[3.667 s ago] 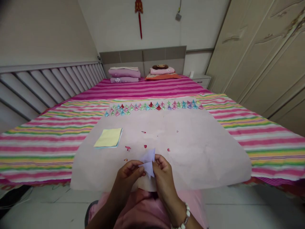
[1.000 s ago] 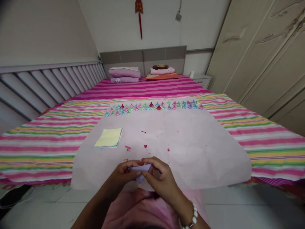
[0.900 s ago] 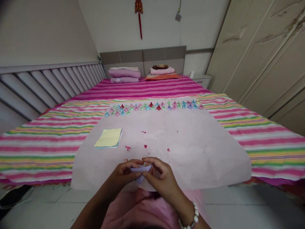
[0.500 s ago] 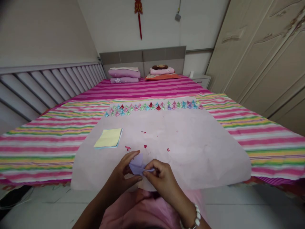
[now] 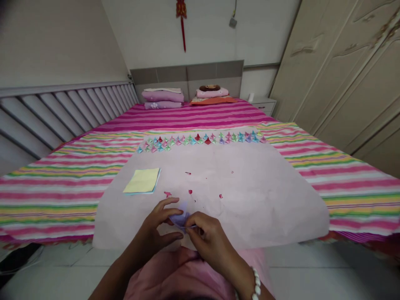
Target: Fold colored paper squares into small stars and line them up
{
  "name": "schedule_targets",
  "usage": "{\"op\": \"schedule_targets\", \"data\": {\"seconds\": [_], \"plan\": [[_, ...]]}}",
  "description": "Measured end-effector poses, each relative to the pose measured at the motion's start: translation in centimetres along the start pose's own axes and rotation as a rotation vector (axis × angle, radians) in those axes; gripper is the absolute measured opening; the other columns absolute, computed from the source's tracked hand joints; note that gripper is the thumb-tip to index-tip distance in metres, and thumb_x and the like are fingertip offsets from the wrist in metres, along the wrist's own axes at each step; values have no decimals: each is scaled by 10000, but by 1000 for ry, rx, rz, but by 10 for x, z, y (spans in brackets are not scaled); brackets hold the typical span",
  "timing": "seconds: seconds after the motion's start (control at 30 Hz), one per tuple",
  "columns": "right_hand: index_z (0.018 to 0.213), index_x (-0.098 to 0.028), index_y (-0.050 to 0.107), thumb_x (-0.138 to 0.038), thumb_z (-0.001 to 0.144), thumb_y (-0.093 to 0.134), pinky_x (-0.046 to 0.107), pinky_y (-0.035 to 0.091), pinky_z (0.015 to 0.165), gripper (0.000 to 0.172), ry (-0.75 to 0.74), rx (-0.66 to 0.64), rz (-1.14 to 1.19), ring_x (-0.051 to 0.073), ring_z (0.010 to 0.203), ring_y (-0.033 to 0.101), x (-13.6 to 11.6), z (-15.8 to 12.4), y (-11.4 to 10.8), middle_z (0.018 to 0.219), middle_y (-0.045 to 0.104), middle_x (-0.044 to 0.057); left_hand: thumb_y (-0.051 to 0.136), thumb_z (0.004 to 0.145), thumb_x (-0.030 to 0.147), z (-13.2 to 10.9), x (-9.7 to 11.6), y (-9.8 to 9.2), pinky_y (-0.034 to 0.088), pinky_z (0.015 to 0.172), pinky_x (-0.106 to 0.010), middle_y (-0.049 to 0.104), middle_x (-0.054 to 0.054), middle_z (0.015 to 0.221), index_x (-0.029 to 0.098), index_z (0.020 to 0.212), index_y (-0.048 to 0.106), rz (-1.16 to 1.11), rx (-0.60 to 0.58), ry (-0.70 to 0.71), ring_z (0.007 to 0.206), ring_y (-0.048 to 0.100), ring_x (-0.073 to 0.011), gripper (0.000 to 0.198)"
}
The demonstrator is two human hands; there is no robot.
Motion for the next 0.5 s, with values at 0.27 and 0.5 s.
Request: {"op": "schedule_targets", "data": {"seconds": [0.27,0.5], "plan": [[824,-206,560,-102,869,477,276,446,683,140,-133,-11,-21,146,765,561,-7,-1,-1,834,590,27,747,683,197,-4,-8,-3,442,933,-354,651,-22,1086,299,1049,655,-211,-50,-193,1053,574,-209,391],[832,-201,602,-94,854,491,295,465,673,156,-209,59,-59,159,787,563,-13,-2,-2,948,555,66,762,655,162,-4,-4,-5,442,914,-328,639,-26,1069,291,1054,664,-254,-35,-168,1037,574,-207,431]]}}
Point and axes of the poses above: each hand's wrist, its own z-axis towards the middle knuckle, its own y-axis out of the palm, x = y × z, the point moved 6 cm from there along z, towards the middle knuckle
